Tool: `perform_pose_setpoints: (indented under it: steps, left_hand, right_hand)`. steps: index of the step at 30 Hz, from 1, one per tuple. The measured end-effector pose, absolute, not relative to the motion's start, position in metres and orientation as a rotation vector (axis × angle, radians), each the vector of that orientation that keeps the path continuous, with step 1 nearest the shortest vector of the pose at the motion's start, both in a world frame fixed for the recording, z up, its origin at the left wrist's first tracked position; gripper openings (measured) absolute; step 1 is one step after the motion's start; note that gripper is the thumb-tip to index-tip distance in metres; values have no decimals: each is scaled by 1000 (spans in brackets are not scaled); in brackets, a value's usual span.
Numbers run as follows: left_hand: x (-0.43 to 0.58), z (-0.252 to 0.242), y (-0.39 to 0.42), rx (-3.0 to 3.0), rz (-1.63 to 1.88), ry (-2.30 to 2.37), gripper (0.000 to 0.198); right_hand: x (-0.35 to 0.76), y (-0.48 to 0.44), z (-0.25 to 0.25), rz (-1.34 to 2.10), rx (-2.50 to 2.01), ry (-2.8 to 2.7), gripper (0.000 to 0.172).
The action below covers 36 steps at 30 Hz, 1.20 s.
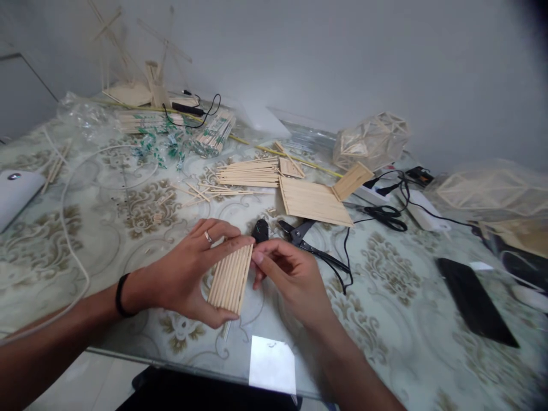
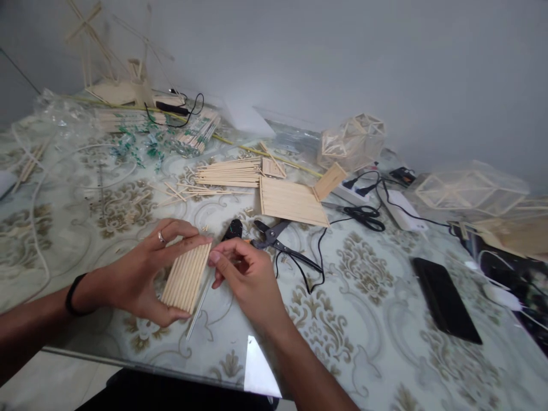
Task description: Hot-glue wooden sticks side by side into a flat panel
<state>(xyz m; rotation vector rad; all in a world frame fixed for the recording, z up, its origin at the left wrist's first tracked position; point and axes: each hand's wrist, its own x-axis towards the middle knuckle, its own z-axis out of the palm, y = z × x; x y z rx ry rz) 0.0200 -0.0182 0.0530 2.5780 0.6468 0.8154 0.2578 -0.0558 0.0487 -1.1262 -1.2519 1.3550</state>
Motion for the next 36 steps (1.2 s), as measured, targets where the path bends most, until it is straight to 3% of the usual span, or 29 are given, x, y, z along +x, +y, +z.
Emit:
perform_pose_setpoints:
  steps: [9, 13, 17, 22, 27, 31, 36]
  left_hand:
    - [-4, 79, -33, 2470, 853, 898, 97]
    - [24, 58, -71, 2439, 578, 859, 103]
    - [61, 34, -96, 2533, 333, 842, 103]
    - [75, 15, -99, 2614, 311, 905, 107]
    - [72, 15, -100, 2609, 320, 893, 115]
    - [70, 19, -105, 2576, 320, 899, 93]
    - [71, 19, -109, 2531, 333, 944, 81]
  right_hand:
    - [294, -90, 67, 1069, -1209, -1475, 32]
    - [319, -126, 50, 1018, -1394, -1508, 42]
    - [336, -155, 35, 937, -1558, -1619, 9]
    - [335, -174, 20, 1046, -1576, -1744, 55]
    - [323, -171, 8, 1064, -1425, -1885, 71]
    - [321, -161, 7, 1052, -1341, -2002, 89]
    - [321, -159, 6, 1079, -1381, -1927, 85]
